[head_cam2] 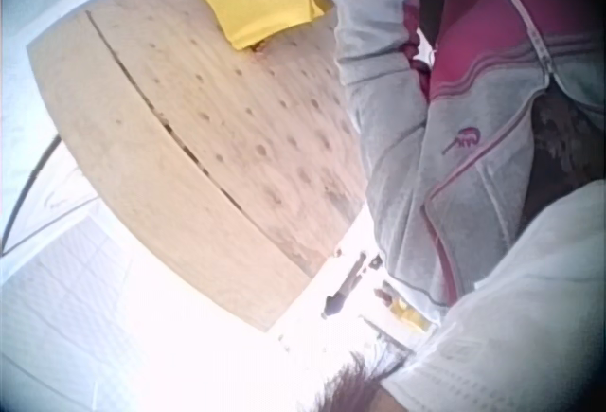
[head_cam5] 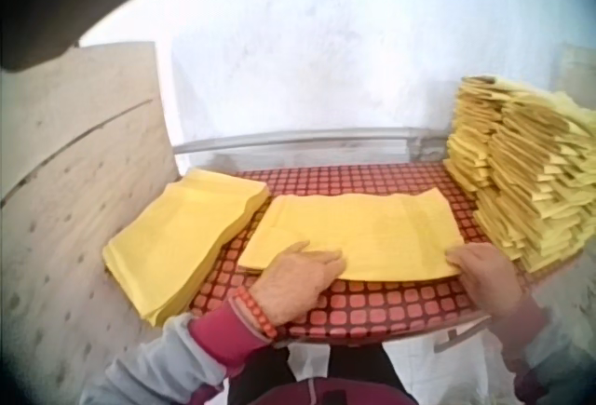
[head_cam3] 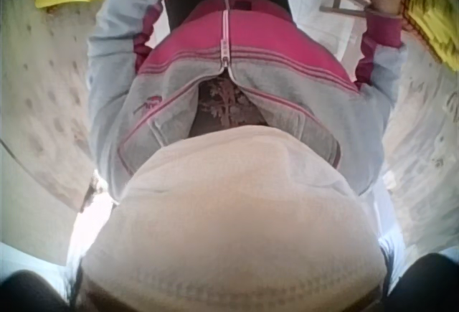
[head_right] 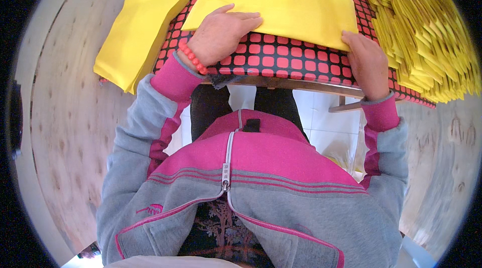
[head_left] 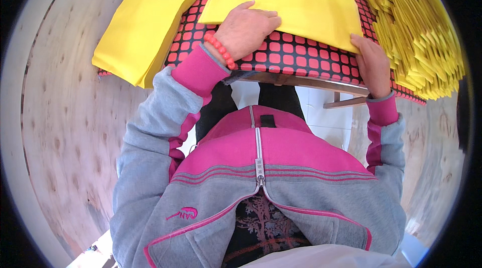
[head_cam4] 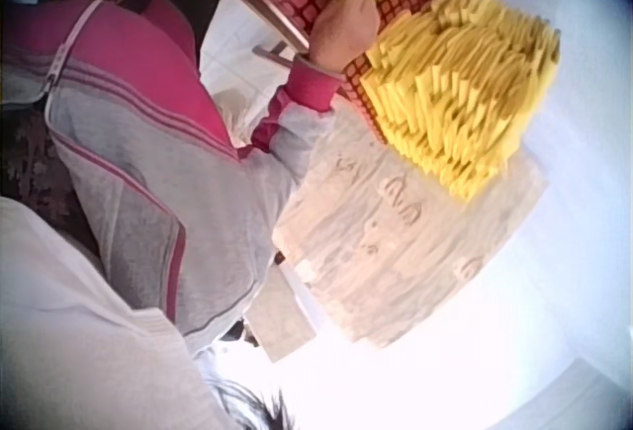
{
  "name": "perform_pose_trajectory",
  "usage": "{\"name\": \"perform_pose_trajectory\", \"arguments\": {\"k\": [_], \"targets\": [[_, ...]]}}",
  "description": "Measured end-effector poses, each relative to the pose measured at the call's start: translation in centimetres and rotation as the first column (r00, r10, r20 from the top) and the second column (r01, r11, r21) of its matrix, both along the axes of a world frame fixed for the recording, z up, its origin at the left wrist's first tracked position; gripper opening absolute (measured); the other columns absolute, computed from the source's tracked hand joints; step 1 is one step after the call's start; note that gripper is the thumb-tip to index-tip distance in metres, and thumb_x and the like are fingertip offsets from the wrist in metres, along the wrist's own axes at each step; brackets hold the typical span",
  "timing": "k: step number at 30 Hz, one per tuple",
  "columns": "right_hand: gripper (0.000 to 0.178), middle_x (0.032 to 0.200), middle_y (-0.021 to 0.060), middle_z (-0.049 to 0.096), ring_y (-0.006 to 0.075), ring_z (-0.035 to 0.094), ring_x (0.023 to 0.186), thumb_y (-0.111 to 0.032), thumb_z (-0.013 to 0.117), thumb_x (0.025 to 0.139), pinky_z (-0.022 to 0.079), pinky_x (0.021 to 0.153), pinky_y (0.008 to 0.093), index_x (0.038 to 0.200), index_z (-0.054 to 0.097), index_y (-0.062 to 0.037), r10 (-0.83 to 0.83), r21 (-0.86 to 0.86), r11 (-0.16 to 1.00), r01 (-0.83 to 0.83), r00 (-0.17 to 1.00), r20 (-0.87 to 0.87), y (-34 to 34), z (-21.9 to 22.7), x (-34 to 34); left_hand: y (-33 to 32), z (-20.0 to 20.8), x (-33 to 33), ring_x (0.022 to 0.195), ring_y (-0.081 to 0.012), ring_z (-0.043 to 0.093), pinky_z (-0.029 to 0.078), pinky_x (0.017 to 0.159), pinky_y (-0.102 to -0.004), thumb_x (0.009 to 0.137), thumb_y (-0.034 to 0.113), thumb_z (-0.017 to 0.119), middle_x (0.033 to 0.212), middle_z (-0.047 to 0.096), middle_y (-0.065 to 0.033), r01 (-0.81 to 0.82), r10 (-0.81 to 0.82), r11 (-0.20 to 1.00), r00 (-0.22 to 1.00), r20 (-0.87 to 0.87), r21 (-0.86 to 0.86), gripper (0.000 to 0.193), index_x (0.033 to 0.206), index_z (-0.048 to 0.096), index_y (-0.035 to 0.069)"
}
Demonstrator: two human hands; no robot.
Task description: The person folds yellow paper sheets by hand on a patterned table, repeatedly folding each sheet in half and stacking the finished pieces. The person handles the sheets one at a time, aligning edges and pressing folds before placing them into a growing stack.
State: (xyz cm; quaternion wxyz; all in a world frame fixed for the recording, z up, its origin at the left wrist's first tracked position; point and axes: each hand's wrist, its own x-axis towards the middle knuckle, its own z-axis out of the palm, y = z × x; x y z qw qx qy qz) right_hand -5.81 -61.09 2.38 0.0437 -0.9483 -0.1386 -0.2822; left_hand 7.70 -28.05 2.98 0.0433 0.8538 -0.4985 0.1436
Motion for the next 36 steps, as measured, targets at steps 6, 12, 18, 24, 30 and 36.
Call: {"name": "perform_pose_trajectory", "arguments": {"k": [6, 12, 18, 24, 30, 36], "targets": [[0.022, 0.106, 0.0089, 0.074, 0.0271, 0.071, 0.094, -0.008, 0.071, 0.079, 0.057, 0.085, 0.0405, 0.101, 0.072, -0.0059, 0.229, -0.045, 0.973, -0.225, 0.965, 0.129, 5.2, 0.6, -7.3, 0.1, -0.7, 3.9, 0.126, -0.0284, 0.062, 0.038, 0.116, -0.051, 0.09, 0.004, 0.055, 0.137, 0.065, -0.0122, -0.144, 0.149, 0.989, 0.975, 0.166, -0.039, 0.041, 0.127, 0.068, 0.016], [0.019, 0.095, 0.0055, 0.069, 0.0228, 0.069, 0.085, -0.014, 0.07, 0.078, 0.058, 0.085, 0.0376, 0.097, 0.07, -0.0092, 0.247, 0.08, 0.963, -0.258, 0.961, 0.127, 11.4, -0.1, -8.1, 2.3, -0.1, -4.2, 0.105, -0.0356, 0.069, 0.057, 0.086, -0.0395, 0.09, 0.006, 0.066, 0.121, 0.071, -0.016, -0.091, 0.088, 0.836, 0.996, -0.032, -0.541, 0.031, 0.121, 0.067, 0.003], [0.011, 0.079, 0.0039, 0.055, 0.0207, 0.063, 0.075, -0.017, 0.065, 0.077, 0.055, 0.077, 0.036, 0.084, 0.058, -0.011, 0.263, 0.06, 0.96, -0.273, 0.954, 0.142, 15.1, -0.2, -7.2, 4.9, -1.2, -13.0, 0.114, -0.023, 0.067, 0.051, 0.101, -0.0351, 0.108, 0.033, 0.054, 0.126, 0.069, -0.0115, -0.726, -0.541, 0.676, -0.377, -0.752, -0.123, 0.042, 0.135, 0.057, 0.001], [0.011, 0.078, 0.0047, 0.054, 0.0204, 0.062, 0.075, -0.017, 0.063, 0.075, 0.054, 0.081, 0.0357, 0.082, 0.056, -0.0117, 0.299, 0.055, 0.947, -0.316, 0.932, 0.206, 18.0, -1.0, -6.5, 2.6, -3.0, -14.2, 0.121, -0.024, 0.064, 0.052, 0.102, -0.0375, 0.109, 0.031, 0.05, 0.134, 0.064, -0.013, -0.793, -0.743, 0.57, -0.387, -0.546, -0.214, 0.041, 0.139, 0.054, 0.002], [0.028, 0.099, 0.0103, 0.07, 0.0288, 0.069, 0.096, -0.023, 0.075, 0.083, 0.055, 0.09, 0.0394, 0.105, 0.069, -0.0072, 0.35, 0.138, 0.922, -0.361, 0.932, 0.097, 13.2, 1.9, -8.8, 2.9, -3.7, -14.1, 0.122, -0.0249, 0.065, 0.053, 0.105, -0.0398, 0.106, 0.016, 0.054, 0.136, 0.063, -0.0152, -0.79, -0.692, 0.566, -0.3, -0.656, -0.235, 0.038, 0.139, 0.053, -0.003], [0.061, 0.128, 0.0145, 0.066, 0.0358, 0.062, 0.119, -0.017, 0.084, 0.076, 0.05, 0.101, 0.0445, 0.132, 0.062, -0.0065, 0.04, 0.005, 0.999, -0.04, 0.999, 0.007, 2.9, 2.8, -6.8, 7.2, -2.3, -13.1, 0.124, -0.0244, 0.064, 0.051, 0.108, -0.0387, 0.103, 0.01, 0.055, 0.139, 0.063, -0.0152, -0.785, -0.651, 0.566, -0.238, -0.72, -0.252, 0.042, 0.141, 0.05, -0.004]]}}
